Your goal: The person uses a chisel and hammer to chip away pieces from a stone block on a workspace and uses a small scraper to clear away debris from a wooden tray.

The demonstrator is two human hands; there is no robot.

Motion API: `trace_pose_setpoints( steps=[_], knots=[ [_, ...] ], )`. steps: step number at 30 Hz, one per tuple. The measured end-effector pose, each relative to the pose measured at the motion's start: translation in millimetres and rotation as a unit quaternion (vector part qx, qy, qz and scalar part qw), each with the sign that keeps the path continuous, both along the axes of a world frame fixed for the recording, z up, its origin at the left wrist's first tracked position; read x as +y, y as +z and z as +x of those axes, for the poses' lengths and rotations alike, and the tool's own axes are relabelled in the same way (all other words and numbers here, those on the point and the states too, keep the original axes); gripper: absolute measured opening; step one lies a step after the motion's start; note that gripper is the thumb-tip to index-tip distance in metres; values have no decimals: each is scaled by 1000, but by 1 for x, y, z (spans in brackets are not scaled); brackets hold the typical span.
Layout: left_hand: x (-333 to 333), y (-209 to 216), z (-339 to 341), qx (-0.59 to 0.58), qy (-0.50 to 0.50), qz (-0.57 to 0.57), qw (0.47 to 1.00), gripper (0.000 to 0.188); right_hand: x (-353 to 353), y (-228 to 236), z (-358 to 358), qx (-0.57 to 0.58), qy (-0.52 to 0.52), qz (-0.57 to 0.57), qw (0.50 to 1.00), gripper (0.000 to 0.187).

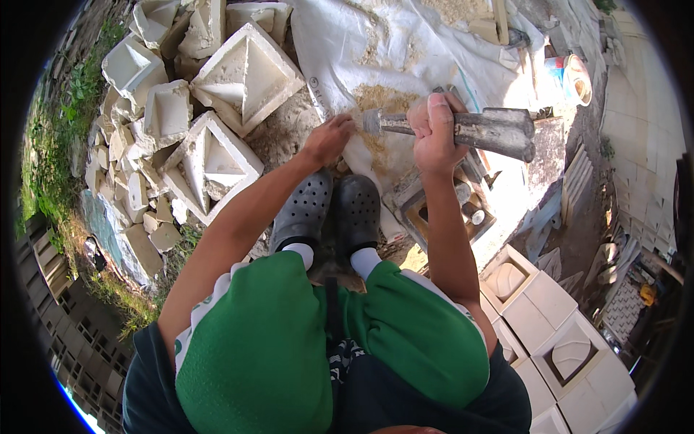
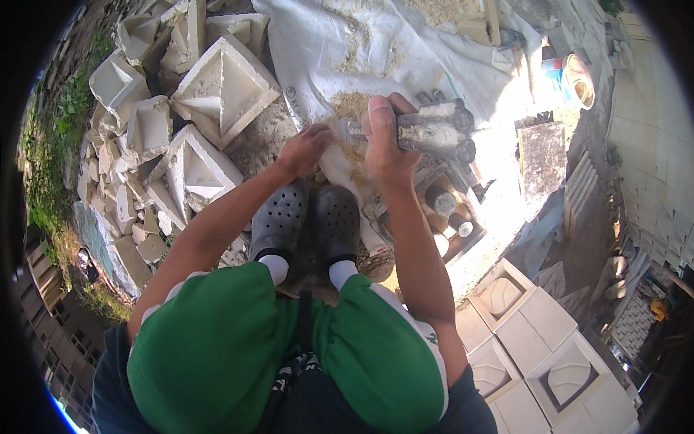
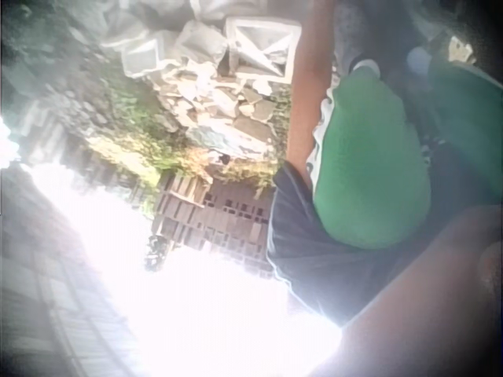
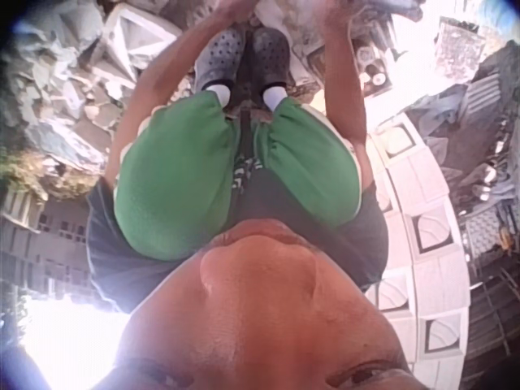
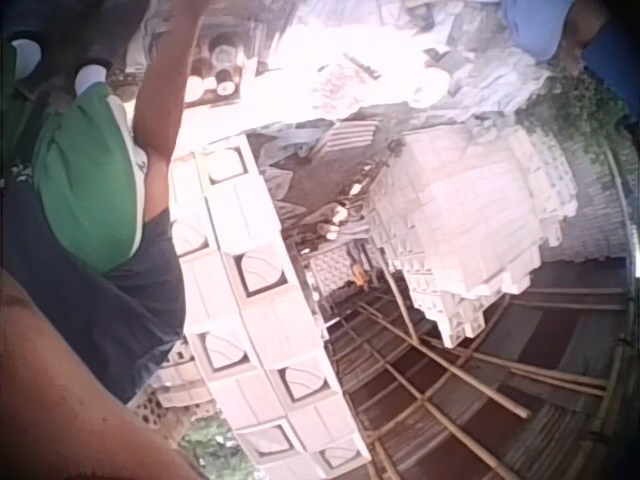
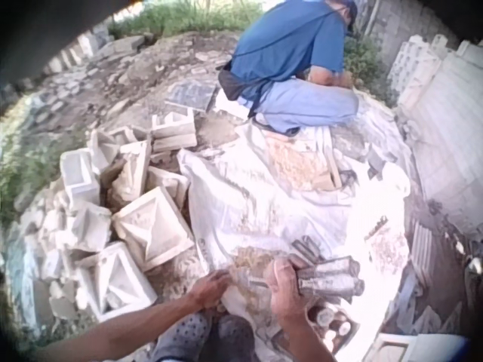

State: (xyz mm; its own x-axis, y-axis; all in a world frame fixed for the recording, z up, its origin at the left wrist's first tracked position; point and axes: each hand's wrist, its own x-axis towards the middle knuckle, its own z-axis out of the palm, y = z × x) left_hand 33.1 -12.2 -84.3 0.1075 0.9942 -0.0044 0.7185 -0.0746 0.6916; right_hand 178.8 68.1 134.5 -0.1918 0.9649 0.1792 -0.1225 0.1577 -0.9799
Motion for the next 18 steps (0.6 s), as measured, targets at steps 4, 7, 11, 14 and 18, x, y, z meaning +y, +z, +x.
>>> trace_pose_setpoints(
  steps=[4,7,11,14,18],
  knots=[
    [1,-1,4,2,23,18,1000,24,5,-31,-5,-28,12,-25,999,26],
    [1,-2,0,10,26,19,999,24,2,-18,0,-38,-5,-26,999,26],
    [-4,-9,-3,-4,37,34,999,24,-2,17,-1,47,16,-42,998,29],
    [2,-7,1,5,23,30,999,25,2,-19,-9,40,11,-93,995,31],
    [-3,-10,0,15,33,13,999,25,15,-14,-20,41,2,-108,993,32]
  ],
)
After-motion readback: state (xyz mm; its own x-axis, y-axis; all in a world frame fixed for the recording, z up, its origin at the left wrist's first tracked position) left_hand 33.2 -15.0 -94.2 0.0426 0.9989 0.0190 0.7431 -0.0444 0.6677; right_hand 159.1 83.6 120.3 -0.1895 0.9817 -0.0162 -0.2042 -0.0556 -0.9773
